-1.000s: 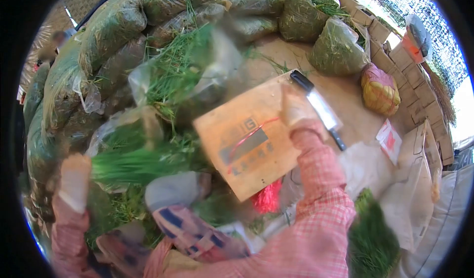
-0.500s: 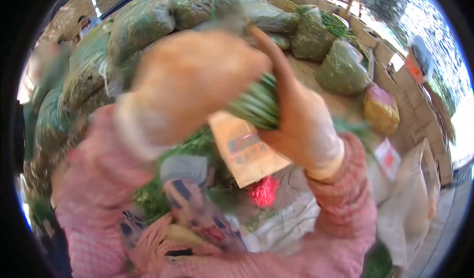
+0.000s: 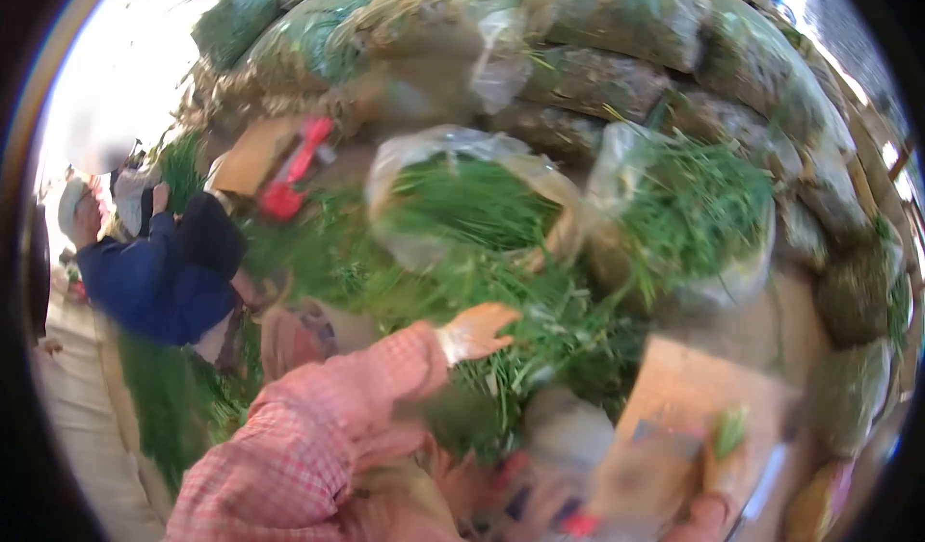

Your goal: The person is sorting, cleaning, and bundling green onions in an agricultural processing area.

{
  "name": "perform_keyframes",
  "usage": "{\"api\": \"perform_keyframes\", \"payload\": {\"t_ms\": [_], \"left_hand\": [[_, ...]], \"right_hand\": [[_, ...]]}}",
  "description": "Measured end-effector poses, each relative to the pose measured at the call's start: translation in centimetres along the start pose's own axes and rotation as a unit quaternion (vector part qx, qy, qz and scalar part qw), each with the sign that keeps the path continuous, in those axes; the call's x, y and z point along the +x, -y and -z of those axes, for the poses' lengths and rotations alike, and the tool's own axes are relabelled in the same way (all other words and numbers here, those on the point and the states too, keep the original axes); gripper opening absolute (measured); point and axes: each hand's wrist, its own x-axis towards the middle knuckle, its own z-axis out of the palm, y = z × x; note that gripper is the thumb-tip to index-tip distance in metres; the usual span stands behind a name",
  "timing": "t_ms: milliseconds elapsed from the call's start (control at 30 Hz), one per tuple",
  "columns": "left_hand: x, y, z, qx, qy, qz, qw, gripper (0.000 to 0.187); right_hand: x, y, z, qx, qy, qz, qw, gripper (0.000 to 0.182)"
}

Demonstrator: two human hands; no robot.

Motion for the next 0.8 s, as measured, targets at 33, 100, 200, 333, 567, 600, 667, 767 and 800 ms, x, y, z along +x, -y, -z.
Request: {"api": "perform_keyframes", "payload": {"t_ms": [33,100,200,333,567,600,667,767,800], "left_hand": [[-0.6,3.9,1.2,-0.038,-0.009,0.045,0.998,0.042],[-1.6,12.5,1.6,-0.161,-0.055,0.12,0.978,0.037],[-0.2,25.4,-0.2,-0.303,-0.204,0.208,0.907,0.031],[1.9,30.7,0.7,-0.555,-0.476,0.28,0.622,0.02],[4.6,36.0,1.2,-0.647,-0.611,0.291,0.352,0.026],[4.8,37.1,1.4,-0.641,-0.615,0.293,0.354,0.028],[5.0,38.8,1.3,-0.658,-0.576,0.293,0.387,0.039],[5.2,40.8,1.7,-0.711,-0.514,0.268,0.399,0.049],[5.4,41.6,1.4,-0.721,-0.514,0.249,0.392,0.046]], "right_hand": [[-0.5,1.2,2.7,0.001,0.066,0.004,0.998,0.102],[-0.9,2.6,6.2,-0.059,0.12,-0.003,0.991,0.097],[-1.2,9.8,11.8,-0.111,0.079,0.089,0.987,0.077],[-2.6,31.6,12.0,0.145,0.077,0.514,0.842,0.042],[-7.4,71.9,-1.4,0.154,0.096,0.7,0.691,0.052],[-8.3,76.0,-3.1,0.147,0.081,0.701,0.693,0.056],[-9.2,81.6,-6.1,0.062,0.046,0.704,0.706,0.068],[-10.8,85.7,-9.6,-0.077,0.029,0.661,0.746,0.075],[-11.4,86.3,-10.4,-0.074,0.008,0.65,0.757,0.075]]}}
